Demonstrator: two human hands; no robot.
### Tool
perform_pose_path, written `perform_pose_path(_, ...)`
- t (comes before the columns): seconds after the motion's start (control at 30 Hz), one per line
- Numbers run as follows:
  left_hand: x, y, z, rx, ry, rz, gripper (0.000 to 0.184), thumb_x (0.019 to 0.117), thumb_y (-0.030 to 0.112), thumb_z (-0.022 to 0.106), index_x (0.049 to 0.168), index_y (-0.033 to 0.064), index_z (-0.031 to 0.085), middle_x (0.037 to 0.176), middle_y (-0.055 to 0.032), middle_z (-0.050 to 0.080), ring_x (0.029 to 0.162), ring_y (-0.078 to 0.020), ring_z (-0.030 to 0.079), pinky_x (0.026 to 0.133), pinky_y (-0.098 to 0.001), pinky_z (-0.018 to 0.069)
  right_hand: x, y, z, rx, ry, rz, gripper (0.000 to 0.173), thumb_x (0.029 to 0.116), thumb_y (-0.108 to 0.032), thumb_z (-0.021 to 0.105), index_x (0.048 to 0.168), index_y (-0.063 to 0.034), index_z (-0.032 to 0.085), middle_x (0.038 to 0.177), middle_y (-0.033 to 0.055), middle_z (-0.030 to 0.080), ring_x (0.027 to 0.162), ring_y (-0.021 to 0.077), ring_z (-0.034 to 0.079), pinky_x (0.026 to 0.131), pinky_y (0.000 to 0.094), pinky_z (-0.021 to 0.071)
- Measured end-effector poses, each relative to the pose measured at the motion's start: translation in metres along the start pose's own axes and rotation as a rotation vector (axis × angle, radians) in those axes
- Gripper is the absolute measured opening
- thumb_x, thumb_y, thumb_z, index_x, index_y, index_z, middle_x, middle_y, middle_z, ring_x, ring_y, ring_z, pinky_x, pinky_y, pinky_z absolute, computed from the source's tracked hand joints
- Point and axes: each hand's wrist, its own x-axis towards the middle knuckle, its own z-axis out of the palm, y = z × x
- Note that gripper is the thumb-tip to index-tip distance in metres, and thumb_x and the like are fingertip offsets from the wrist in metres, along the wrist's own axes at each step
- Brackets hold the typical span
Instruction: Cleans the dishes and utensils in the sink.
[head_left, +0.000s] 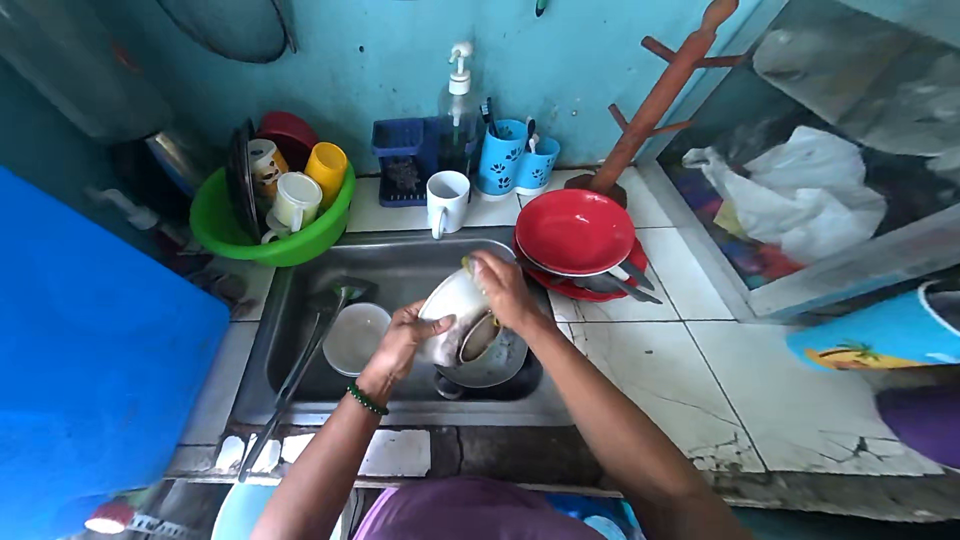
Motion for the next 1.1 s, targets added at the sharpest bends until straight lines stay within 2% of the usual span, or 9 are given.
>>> perform_pose_path(0.13, 0.000, 0.003, 0.009, 0.087, -0.014, -0.015, 0.015, 0.0989, -0.006, 0.054, 0.094, 0.0008, 0.067, 0.078, 0.0022, 0.070, 0.072, -0.0026, 0.066, 0.072, -0.0212, 0.0572, 0.000, -0.002, 0.018, -0.193, 0.037, -0.580, 0.032, 0.0983, -0.014, 0.048, 0.109, 0.0019, 0.075, 0.097, 0.0185, 0.072, 0.096, 0.0355, 0.068, 0.091, 0.0514, 0.0524)
perform_pose_path(0.27, -0.009, -0.011, 0.015, -0.053, 0.097, 0.130, 0.019, 0.0979, -0.007, 0.051, 0.097, -0.0005, 0.068, 0.081, -0.0006, 0.072, 0.076, -0.0060, 0.069, 0.076, -0.0255, 0.0594, 0.001, 0.029, 0.015, 0.502, 0.106, 0.123, 0.047, 0.1103, -0.016, 0.025, 0.141, 0.0034, 0.054, 0.136, 0.0146, 0.063, 0.119, 0.0161, 0.062, 0.104, 0.0355, 0.0495)
perform_pose_path(0.37, -0.008, -0.018, 0.022, -0.165, 0.222, 0.182, 0.020, 0.0990, -0.006, 0.048, 0.098, 0.0001, 0.067, 0.081, -0.0013, 0.072, 0.076, -0.0076, 0.070, 0.076, -0.0269, 0.0600, -0.004, 0.029, 0.042, 0.737, 0.435, 0.534, 0.040, 0.1118, -0.031, 0.032, 0.125, -0.0085, 0.062, 0.107, 0.0022, 0.067, 0.096, 0.0088, 0.064, 0.083, 0.0326, 0.0546)
perform_pose_path(0.5, 0.001, -0.023, 0.028, -0.169, 0.326, 0.113, 0.015, 0.1033, 0.000, 0.049, 0.109, -0.0020, 0.063, 0.085, -0.0049, 0.069, 0.077, -0.0103, 0.068, 0.075, -0.0293, 0.0592, -0.032, 0.029, 0.067, 0.360, 0.409, 0.160, 0.053, 0.1109, -0.021, 0.025, 0.157, 0.0026, 0.035, 0.161, 0.0199, 0.040, 0.149, 0.0231, 0.039, 0.123, 0.0403, 0.0301)
perform_pose_path(0.6, -0.004, -0.023, 0.031, -0.023, 0.254, 0.134, 0.014, 0.1021, 0.003, 0.054, 0.108, -0.0029, 0.065, 0.086, -0.0054, 0.069, 0.079, -0.0094, 0.068, 0.078, -0.0294, 0.0582, -0.032, 0.037, 0.074, 0.303, 0.411, -0.218, 0.063, 0.1111, -0.033, 0.021, 0.156, 0.0095, 0.028, 0.165, 0.0242, 0.028, 0.154, 0.0224, 0.029, 0.127, 0.0375, 0.0254)
perform_pose_path(0.7, -0.022, -0.025, 0.032, 0.186, 0.167, 0.309, 0.015, 0.0987, 0.001, 0.056, 0.105, -0.0059, 0.068, 0.088, -0.0054, 0.071, 0.083, -0.0053, 0.068, 0.081, -0.0266, 0.0575, -0.027, 0.036, 0.071, 0.449, 0.435, -0.025, 0.060, 0.1118, -0.036, 0.021, 0.150, 0.0076, 0.036, 0.151, 0.0173, 0.047, 0.137, 0.0127, 0.048, 0.115, 0.0310, 0.0401)
perform_pose_path(0.8, -0.035, -0.032, 0.014, 0.573, 0.105, 0.613, 0.020, 0.0975, 0.006, 0.060, 0.102, -0.0089, 0.072, 0.091, -0.0127, 0.074, 0.088, -0.0113, 0.070, 0.086, -0.0299, 0.0569, -0.027, 0.036, 0.052, 0.284, 0.167, 0.404, 0.036, 0.1060, -0.004, 0.045, 0.139, 0.0116, 0.048, 0.127, 0.0261, 0.060, 0.112, 0.0235, 0.062, 0.098, 0.0387, 0.0520)
perform_pose_path(0.93, -0.039, -0.042, -0.027, 0.899, 0.191, 0.594, 0.021, 0.0978, 0.008, 0.060, 0.102, -0.0064, 0.074, 0.089, -0.0171, 0.074, 0.084, -0.0251, 0.073, 0.084, -0.0419, 0.0585, -0.023, 0.062, 0.043, -0.215, -0.534, 0.481, 0.042, 0.1106, -0.029, 0.045, 0.132, 0.0027, 0.062, 0.126, 0.0277, 0.065, 0.122, 0.0404, 0.061, 0.106, 0.0590, 0.0441)
perform_pose_path(1.1, -0.044, -0.056, -0.053, 1.144, 0.262, 0.350, 0.025, 0.1006, 0.010, 0.058, 0.110, -0.0092, 0.072, 0.095, -0.0258, 0.073, 0.091, -0.0408, 0.072, 0.087, -0.0545, 0.0568, -0.030, 0.056, 0.033, -0.303, -0.618, 0.470, 0.046, 0.1100, -0.027, 0.048, 0.146, 0.0009, 0.053, 0.141, 0.0276, 0.058, 0.134, 0.0414, 0.054, 0.114, 0.0571, 0.0377)
